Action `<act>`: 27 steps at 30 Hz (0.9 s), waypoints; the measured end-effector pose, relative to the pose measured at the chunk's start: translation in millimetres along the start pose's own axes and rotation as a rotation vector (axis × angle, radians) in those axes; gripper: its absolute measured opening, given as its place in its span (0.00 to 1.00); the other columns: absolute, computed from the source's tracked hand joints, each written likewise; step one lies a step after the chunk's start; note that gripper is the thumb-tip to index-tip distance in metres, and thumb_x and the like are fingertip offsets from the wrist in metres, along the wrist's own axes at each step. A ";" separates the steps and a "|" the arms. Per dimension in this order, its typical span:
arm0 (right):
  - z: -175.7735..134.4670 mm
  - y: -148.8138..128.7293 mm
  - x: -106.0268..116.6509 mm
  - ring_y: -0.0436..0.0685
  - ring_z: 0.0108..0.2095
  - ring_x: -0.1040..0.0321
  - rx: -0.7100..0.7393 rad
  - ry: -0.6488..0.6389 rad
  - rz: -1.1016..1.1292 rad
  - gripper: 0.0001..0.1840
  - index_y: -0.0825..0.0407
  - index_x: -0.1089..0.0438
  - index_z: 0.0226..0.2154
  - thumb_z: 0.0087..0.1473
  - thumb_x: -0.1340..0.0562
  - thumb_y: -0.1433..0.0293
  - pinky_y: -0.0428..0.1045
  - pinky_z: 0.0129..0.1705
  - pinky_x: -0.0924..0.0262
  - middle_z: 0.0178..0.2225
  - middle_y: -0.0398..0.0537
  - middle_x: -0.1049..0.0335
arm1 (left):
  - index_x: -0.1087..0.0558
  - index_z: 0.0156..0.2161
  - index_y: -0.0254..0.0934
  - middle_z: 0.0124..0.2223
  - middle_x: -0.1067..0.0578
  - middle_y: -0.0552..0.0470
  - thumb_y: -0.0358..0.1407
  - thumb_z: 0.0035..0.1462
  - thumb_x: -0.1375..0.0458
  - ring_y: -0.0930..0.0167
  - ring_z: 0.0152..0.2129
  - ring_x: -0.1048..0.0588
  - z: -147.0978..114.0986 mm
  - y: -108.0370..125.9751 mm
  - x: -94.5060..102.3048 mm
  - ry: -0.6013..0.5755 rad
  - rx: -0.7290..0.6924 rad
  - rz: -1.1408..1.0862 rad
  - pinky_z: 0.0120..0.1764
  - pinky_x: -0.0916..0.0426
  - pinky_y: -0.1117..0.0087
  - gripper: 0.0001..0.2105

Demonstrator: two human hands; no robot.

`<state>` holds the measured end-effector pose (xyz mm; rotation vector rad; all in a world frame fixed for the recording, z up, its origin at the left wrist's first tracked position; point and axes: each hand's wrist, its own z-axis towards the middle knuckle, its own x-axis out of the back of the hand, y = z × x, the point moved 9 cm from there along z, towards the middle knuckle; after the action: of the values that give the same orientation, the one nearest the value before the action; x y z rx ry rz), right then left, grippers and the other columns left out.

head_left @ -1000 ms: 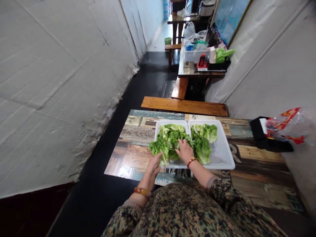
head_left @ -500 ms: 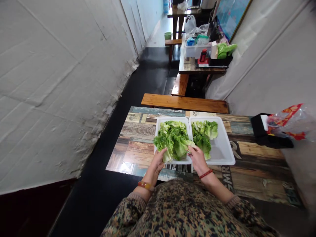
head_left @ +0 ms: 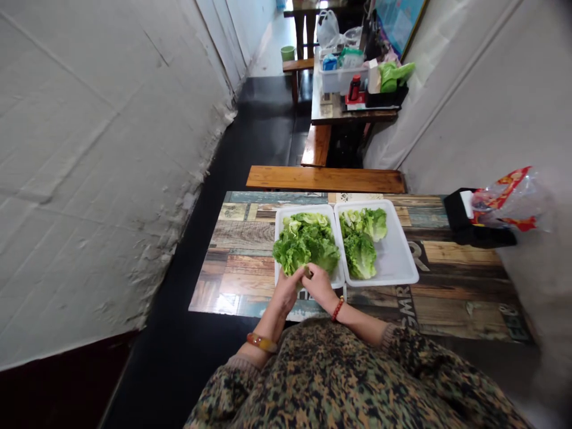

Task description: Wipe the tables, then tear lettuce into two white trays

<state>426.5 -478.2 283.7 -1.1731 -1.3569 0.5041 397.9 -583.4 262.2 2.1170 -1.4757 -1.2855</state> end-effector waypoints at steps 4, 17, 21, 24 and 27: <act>18.1 -0.8 18.5 0.54 0.31 0.33 0.041 -0.095 0.084 0.13 0.52 0.28 0.39 0.53 0.42 0.65 0.49 0.36 0.37 0.32 0.46 0.27 | 0.27 0.42 0.33 0.34 0.19 0.48 0.30 0.41 0.30 0.66 0.34 0.20 11.8 0.0 34.5 0.173 0.048 -0.011 0.40 0.26 0.66 0.20; 43.8 4.5 103.3 0.58 0.48 0.33 0.217 0.091 -0.341 0.08 0.48 0.30 0.31 0.56 0.44 0.67 0.55 0.51 0.42 0.46 0.48 0.27 | 0.25 0.39 0.33 0.34 0.19 0.49 0.26 0.42 0.32 0.67 0.33 0.20 14.2 5.2 53.8 0.239 0.071 -0.037 0.40 0.25 0.68 0.16; 47.6 2.7 96.3 0.60 0.50 0.33 0.230 -0.023 -0.369 0.13 0.49 0.31 0.41 0.56 0.42 0.62 0.56 0.51 0.42 0.49 0.51 0.28 | 0.25 0.40 0.32 0.33 0.19 0.49 0.26 0.42 0.32 0.67 0.31 0.20 15.9 4.7 54.3 0.240 0.082 -0.041 0.38 0.24 0.68 0.16; 43.7 12.4 91.8 0.66 0.55 0.40 0.215 0.053 -0.624 0.16 0.50 0.30 0.41 0.49 0.35 0.63 0.61 0.54 0.47 0.54 0.59 0.33 | 0.25 0.41 0.33 0.33 0.19 0.50 0.25 0.42 0.32 0.66 0.32 0.19 16.2 7.5 53.5 0.239 0.061 -0.042 0.38 0.24 0.67 0.18; 37.8 15.0 85.3 0.65 0.57 0.42 0.242 0.080 -0.661 0.05 0.50 0.29 0.33 0.50 0.36 0.69 0.61 0.54 0.49 0.54 0.56 0.33 | 0.26 0.41 0.33 0.32 0.19 0.50 0.26 0.41 0.32 0.66 0.32 0.19 16.2 7.2 54.2 0.231 0.067 -0.041 0.38 0.24 0.67 0.18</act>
<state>415.7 -386.6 304.3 -0.4941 -1.4691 0.1331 386.0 -628.6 229.7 2.2613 -1.4026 -0.9772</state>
